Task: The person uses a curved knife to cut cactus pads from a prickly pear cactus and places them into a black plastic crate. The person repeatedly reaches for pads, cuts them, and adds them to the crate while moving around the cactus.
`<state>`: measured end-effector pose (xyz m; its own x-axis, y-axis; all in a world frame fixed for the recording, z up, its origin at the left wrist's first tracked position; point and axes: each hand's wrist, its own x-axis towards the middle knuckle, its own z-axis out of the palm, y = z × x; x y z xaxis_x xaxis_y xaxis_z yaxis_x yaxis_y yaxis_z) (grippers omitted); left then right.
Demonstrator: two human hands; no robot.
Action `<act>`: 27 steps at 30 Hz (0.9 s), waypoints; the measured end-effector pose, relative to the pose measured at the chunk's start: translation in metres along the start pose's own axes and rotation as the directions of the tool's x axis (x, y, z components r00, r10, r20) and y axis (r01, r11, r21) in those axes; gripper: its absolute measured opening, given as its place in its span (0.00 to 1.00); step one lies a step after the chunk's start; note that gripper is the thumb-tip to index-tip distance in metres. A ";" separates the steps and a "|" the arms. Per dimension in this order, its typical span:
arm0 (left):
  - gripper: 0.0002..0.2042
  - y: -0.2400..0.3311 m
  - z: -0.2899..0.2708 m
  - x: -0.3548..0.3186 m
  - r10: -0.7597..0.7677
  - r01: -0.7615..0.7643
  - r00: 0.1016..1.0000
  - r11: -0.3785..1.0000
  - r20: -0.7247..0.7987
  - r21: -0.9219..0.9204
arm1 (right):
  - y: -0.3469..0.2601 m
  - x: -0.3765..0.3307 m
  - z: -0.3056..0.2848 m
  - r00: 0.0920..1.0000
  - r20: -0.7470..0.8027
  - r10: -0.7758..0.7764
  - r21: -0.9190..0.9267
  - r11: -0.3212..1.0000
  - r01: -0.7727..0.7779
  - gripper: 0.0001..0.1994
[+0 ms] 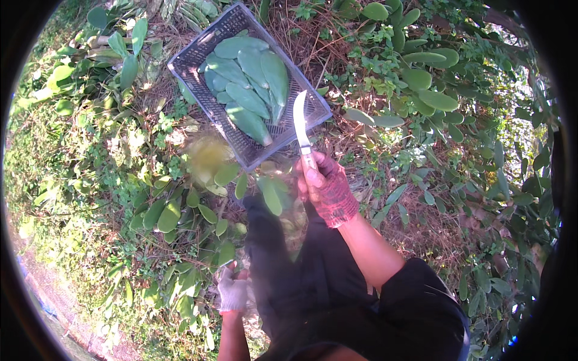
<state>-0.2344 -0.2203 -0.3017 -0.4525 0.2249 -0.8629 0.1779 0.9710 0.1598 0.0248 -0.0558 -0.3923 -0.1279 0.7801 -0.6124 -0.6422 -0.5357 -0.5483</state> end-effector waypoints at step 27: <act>0.21 -0.020 0.025 0.056 -0.045 0.042 0.998 0.996 0.039 0.083 | 0.142 0.108 -0.111 0.690 -0.707 -0.153 -0.309 0.945 -0.107 0.14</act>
<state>-0.2415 -0.2291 -0.3655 -0.4258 0.1777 -0.8872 0.2305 0.9695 0.0836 0.0035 -0.0830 -0.5994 0.5445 0.3924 -0.7413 -0.3596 -0.6893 -0.6289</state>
